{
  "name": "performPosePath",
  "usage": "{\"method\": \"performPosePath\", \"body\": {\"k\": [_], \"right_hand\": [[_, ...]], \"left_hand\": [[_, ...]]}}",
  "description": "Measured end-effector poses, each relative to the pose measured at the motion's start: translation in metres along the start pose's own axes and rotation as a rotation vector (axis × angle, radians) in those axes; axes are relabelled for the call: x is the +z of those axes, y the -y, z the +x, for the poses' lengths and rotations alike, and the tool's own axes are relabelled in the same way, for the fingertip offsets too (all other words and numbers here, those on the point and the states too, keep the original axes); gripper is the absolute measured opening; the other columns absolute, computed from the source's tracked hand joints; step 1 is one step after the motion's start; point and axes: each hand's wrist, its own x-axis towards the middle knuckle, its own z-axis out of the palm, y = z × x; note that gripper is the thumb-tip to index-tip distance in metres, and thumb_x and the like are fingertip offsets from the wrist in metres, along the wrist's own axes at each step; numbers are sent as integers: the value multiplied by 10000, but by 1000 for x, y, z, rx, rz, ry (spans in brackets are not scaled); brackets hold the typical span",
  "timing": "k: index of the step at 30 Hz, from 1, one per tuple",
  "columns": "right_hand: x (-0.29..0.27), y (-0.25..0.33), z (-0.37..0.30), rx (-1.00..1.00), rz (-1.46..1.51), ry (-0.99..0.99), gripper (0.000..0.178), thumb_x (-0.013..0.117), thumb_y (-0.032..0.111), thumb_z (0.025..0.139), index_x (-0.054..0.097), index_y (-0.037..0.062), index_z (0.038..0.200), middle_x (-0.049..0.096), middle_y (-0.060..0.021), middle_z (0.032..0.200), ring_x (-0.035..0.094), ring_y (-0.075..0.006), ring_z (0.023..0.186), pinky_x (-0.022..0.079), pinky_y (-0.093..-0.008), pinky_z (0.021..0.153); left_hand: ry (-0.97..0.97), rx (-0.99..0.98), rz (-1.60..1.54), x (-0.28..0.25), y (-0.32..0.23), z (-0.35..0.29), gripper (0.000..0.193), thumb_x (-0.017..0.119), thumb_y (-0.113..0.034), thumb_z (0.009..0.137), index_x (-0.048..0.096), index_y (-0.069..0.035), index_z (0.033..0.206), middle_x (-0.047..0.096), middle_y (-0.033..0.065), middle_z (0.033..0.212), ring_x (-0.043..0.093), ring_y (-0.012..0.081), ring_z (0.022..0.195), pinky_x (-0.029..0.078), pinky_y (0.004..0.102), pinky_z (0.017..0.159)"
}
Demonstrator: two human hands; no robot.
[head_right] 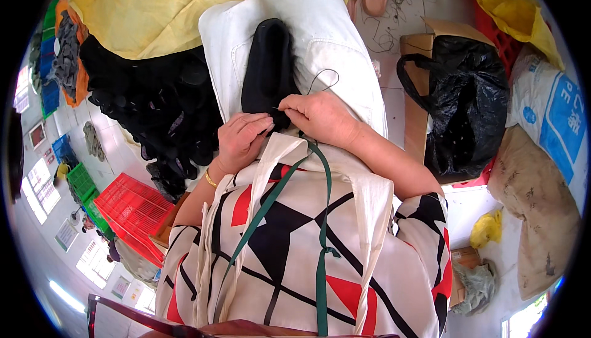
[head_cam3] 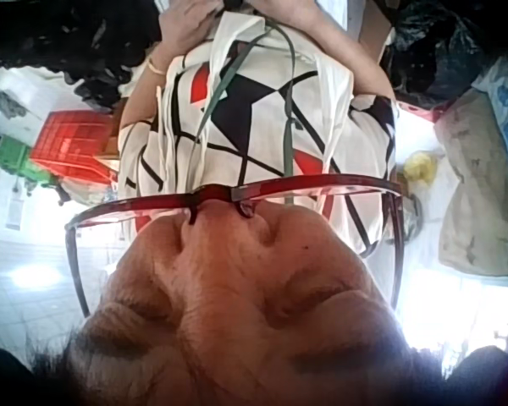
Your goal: The person sits on the floor and hand-sews a black slipper using a needle and thread. They repeatedly insert the needle into the slipper's sole and pull the thread through to secure the material, adjusting the slipper's position on a white cloth as they work.
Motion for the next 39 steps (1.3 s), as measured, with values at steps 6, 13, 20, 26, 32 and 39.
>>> {"method": "performPosePath", "body": {"k": [6, 13, 20, 26, 32, 39], "right_hand": [[-1, 1, 2, -1, -22, 14, 149, 617, 135, 894, 695, 69, 1002, 694, -167, 800, 669, -368, 716, 548, -431, 669], [0, 2, 4, 11, -44, 26, 151, 612, 141, 892, 696, 70, 996, 694, -170, 803, 668, -371, 727, 545, -443, 680], [3, -3, 11, 29, -36, 58, 138, 609, 177, 916, 684, 113, 1012, 697, -154, 816, 666, -379, 750, 537, -458, 681], [9, -10, 14, 40, 47, 76, 111, 598, 175, 944, 664, 127, 1018, 695, -152, 858, 664, -379, 775, 532, -446, 684], [15, -14, 19, 48, 61, 122, 114, 595, 175, 954, 598, 83, 1021, 682, -170, 853, 656, -382, 797, 520, -451, 704], [20, 9, 39, 135, -58, 194, 249, 592, 228, 947, 469, 31, 1035, 669, -220, 828, 647, -420, 813, 494, -511, 687]], "left_hand": [[-28, 23, 5, 2, 1, 1, 299, 770, 13, 681, 689, -75, 956, 719, 68, 935, 663, 246, 745, 549, 317, 640], [-52, 28, 10, 3, 2, 0, 293, 778, 0, 680, 691, -77, 949, 722, 71, 923, 672, 252, 758, 558, 317, 662], [-71, -12, 5, 3, -1, 1, 268, 782, -12, 693, 690, -73, 937, 727, 82, 908, 697, 263, 793, 570, 326, 689], [-84, -137, -148, 7, 2, -7, 239, 795, 0, 743, 696, -67, 949, 738, 92, 915, 712, 264, 829, 568, 327, 735], [-120, -226, -252, 12, 3, -12, 221, 777, 20, 758, 699, -67, 946, 743, 83, 928, 713, 258, 856, 561, 326, 760], [-121, -146, -122, 15, 1, -12, 214, 785, 1, 743, 702, -72, 926, 739, 87, 909, 709, 276, 841, 566, 333, 751]]}}
